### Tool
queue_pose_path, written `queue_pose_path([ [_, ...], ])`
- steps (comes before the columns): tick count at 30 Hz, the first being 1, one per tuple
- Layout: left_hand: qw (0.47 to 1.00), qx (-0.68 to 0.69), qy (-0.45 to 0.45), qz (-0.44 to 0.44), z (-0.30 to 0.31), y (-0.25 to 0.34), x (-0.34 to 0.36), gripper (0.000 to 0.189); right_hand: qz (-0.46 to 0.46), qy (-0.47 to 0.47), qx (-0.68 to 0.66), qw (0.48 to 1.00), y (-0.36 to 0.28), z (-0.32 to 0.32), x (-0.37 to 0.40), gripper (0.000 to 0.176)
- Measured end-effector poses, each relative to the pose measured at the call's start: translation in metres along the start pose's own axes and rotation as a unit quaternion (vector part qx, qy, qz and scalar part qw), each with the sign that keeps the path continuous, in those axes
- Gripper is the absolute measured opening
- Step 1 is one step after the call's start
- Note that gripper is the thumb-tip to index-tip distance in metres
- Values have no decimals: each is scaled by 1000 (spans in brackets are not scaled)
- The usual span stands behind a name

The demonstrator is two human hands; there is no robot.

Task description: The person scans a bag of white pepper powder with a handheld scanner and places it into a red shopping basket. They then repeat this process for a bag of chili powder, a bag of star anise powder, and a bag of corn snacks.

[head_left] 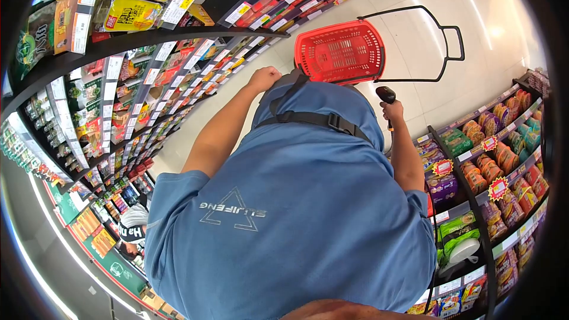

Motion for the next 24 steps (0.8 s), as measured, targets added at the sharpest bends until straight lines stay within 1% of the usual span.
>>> queue_pose_path([
  [2,998,34,-52,4,-15,-2,1,35,15,-1,-8,1000,-2,-1,1,14],
  [9,996,31,-76,-17,-14,-10,-11,38,7,28,25,999,-5,-2,15,14],
  [12,993,35,-101,-54,-15,-13,-25,38,-2,41,7,999,-1,-9,27,15],
  [14,991,-32,-112,-58,-12,-16,-33,39,-13,60,7,998,4,-15,36,16],
  [17,987,-56,-134,-75,-6,-19,-42,42,-25,62,-8,998,14,-33,52,16],
  [18,986,-56,-137,-82,-3,-19,-44,42,-30,64,3,997,16,-40,58,17],
  [20,977,-123,-144,-99,7,-22,-51,44,-18,101,27,994,19,-57,78,18],
  [21,975,-124,-148,-106,9,-22,-52,44,-7,108,45,993,19,-63,83,20],
  [22,974,-130,-149,-112,13,-23,-53,45,-12,114,41,993,22,-67,88,20],
  [24,970,-138,-154,-124,19,-22,-56,45,-30,117,87,989,25,-79,99,27],
])
Point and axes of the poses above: each hand's wrist, its own x-axis away from the middle knuckle, its own z-axis out of the back of the hand, y = z × x, the point moved 9 cm from there along -x, towards the middle knuckle, and after that the axes turned 5 degrees about -z, right-handed, at the moved point
